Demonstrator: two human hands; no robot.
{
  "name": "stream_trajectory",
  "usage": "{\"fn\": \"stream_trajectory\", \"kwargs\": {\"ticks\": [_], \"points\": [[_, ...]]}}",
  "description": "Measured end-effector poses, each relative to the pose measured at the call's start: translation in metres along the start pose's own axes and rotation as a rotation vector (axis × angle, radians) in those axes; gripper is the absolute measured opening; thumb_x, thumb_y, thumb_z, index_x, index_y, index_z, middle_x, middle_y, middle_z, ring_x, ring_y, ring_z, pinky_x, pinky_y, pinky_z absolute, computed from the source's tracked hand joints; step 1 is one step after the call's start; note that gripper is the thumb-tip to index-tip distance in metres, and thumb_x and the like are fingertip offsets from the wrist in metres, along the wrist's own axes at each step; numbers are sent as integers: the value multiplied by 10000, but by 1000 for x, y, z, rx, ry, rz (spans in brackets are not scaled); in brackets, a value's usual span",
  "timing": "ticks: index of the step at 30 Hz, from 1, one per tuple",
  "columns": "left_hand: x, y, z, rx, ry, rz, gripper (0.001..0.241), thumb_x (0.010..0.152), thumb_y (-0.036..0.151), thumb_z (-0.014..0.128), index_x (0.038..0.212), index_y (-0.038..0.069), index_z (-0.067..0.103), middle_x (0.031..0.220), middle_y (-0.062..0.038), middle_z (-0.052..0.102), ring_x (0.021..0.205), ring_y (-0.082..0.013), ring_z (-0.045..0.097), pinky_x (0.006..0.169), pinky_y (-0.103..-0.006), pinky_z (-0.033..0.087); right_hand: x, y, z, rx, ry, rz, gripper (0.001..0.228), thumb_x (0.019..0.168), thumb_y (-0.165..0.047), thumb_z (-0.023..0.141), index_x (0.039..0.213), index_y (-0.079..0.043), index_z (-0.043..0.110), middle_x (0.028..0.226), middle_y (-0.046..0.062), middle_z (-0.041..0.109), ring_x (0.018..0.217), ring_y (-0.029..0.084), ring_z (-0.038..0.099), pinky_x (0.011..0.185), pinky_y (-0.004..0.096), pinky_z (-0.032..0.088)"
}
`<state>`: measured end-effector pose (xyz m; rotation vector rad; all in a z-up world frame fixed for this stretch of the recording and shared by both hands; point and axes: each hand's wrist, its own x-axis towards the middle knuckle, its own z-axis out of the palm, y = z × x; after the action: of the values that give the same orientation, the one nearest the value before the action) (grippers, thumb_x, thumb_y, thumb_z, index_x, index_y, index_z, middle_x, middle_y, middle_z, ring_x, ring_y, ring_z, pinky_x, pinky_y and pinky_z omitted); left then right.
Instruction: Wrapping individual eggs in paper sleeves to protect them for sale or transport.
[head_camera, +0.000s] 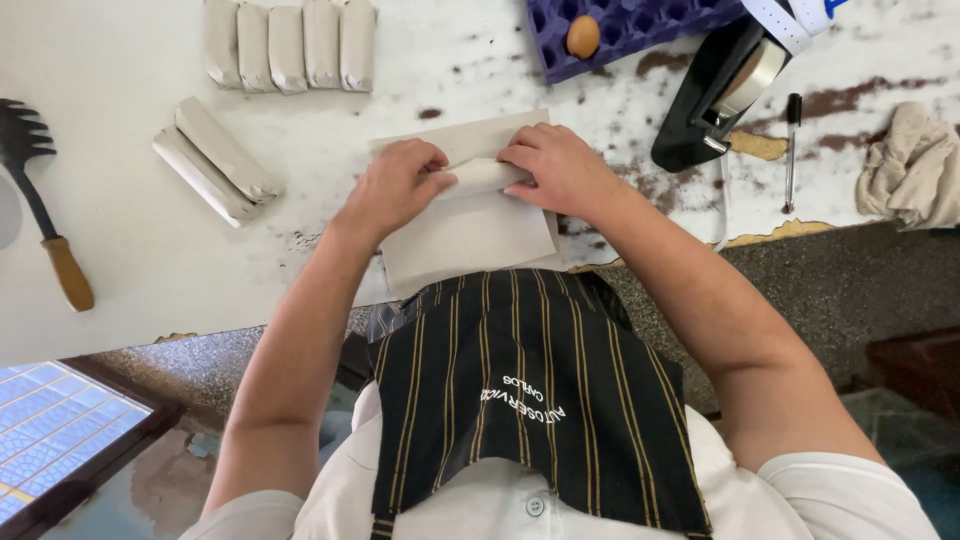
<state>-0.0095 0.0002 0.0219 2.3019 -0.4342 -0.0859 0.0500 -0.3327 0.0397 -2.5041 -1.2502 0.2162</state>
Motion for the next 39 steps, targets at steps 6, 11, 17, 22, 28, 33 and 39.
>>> {"fn": "stream_trajectory", "kwargs": {"ticks": [6, 11, 17, 22, 28, 33, 39], "points": [[-13, 15, -13, 81, -191, -110, 540, 905, 339, 1018, 1317, 105, 758, 1204, -116, 720, 1254, -396, 719, 1104, -520, 602, 23, -5, -21, 123, -265, 124, 568, 996, -500, 908, 1386, -93, 835, 1311, 93, 782, 1265, 324, 765, 1111, 476, 559], [-4, 15, -19, 76, -243, -199, 475, 899, 366, 1024, 1251, 90, 865, 1182, -127, 716, 1221, -390, 739, 1087, -506, 611, 38, -15, -47, 260, -383, 257, 583, 969, -391, 952, 1409, -23, 847, 1306, 154, 783, 1250, 385, 789, 1095, 487, 631], [12, 13, -28, 55, -325, -281, 436, 969, 364, 974, 1302, 138, 807, 1189, -105, 759, 1246, -346, 761, 1105, -492, 587, 49, -21, -74, 366, -430, 395, 519, 994, -408, 935, 1382, -91, 801, 1300, 156, 816, 1302, 401, 795, 1094, 522, 633], [25, 5, -28, 150, -299, -236, 354, 1022, 388, 905, 1241, 115, 853, 1161, -132, 740, 1215, -363, 743, 1080, -489, 594, 50, 6, -56, 362, -325, 254, 438, 1033, -334, 910, 1312, -2, 855, 1281, 211, 782, 1313, 458, 749, 1092, 523, 639], [18, -4, -12, 279, -269, -132, 502, 1027, 452, 873, 1440, 203, 737, 1179, -69, 687, 1199, -332, 731, 1032, -501, 601, 51, 3, -61, 393, -298, 283, 396, 1087, -311, 855, 1368, -35, 812, 1271, 194, 802, 1324, 434, 742, 1111, 546, 625], [17, -12, -3, 341, -164, -56, 399, 1040, 454, 909, 1309, 182, 798, 1178, -46, 633, 1144, -304, 712, 948, -473, 616, 32, 17, -23, 243, -76, 102, 205, 1161, -307, 806, 1223, -112, 803, 1224, 64, 775, 1173, 319, 742, 1049, 465, 617], [13, -25, 7, 440, -55, 45, 453, 1084, 458, 836, 1427, 195, 702, 1085, -34, 652, 1064, -279, 761, 958, -477, 613, 18, 23, -3, -107, 162, -101, 457, 1108, -507, 852, 1354, -134, 756, 1343, 41, 655, 1216, 268, 697, 1077, 452, 585]]}}
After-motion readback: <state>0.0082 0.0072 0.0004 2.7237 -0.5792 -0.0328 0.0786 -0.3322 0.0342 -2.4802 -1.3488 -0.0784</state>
